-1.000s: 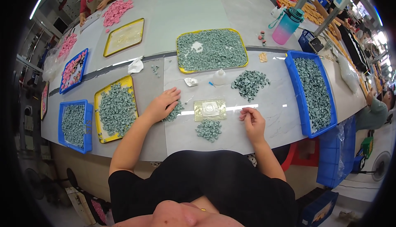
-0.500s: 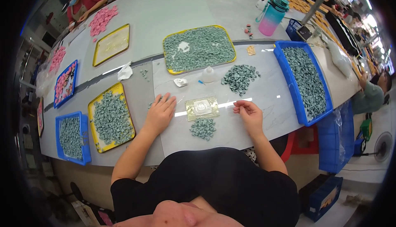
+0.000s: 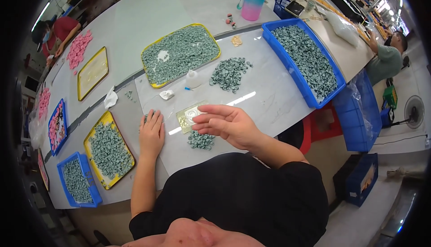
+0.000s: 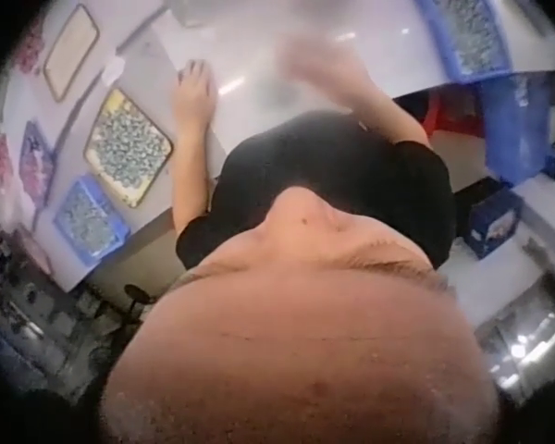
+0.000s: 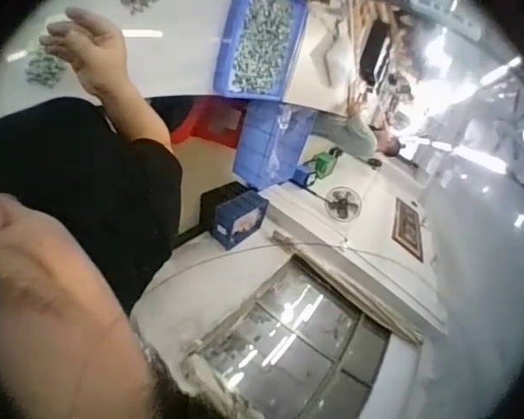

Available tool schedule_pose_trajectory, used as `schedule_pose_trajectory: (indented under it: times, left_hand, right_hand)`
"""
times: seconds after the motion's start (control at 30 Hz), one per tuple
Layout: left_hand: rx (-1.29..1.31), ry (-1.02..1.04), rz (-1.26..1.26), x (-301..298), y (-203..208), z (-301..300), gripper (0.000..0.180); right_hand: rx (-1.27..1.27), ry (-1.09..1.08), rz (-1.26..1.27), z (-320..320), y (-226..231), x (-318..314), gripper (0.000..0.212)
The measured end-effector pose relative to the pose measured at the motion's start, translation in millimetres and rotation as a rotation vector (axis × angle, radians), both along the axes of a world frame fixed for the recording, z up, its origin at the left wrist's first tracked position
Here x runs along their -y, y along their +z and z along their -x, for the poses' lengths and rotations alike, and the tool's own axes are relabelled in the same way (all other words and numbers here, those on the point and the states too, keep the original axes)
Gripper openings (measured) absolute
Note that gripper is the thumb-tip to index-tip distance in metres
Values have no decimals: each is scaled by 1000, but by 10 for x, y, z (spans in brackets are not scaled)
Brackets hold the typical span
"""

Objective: Sorting and arranging small green plastic parts on a template at a factory workstation.

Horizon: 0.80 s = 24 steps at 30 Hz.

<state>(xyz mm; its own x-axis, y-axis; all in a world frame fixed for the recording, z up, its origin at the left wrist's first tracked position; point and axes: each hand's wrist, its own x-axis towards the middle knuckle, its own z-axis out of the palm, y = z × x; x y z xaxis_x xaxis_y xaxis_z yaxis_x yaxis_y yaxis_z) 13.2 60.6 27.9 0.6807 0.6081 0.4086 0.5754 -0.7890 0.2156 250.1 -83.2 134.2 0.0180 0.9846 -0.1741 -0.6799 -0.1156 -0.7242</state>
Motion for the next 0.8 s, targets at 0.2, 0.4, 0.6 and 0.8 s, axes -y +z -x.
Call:
schedule_pose_trajectory:
  times: [0.2, 0.4, 0.6, 0.8]
  left_hand:
    - [-2, -11, 40, 17, -24, -54, 29]
    - [-5, -17, 52, 23, -49, -92, 29]
    - [3, -15, 57, 26, -49, -108, 29]
    - [1, -10, 58, 18, -47, -110, 29]
  right_hand:
    - [-84, 85, -165, -42, 17, 68, 31]
    - [-127, 85, -242, -56, 3, 63, 31]
    - [-88, 79, -276, -47, 2, 64, 34]
    - [-70, 85, -312, -35, 5, 50, 35]
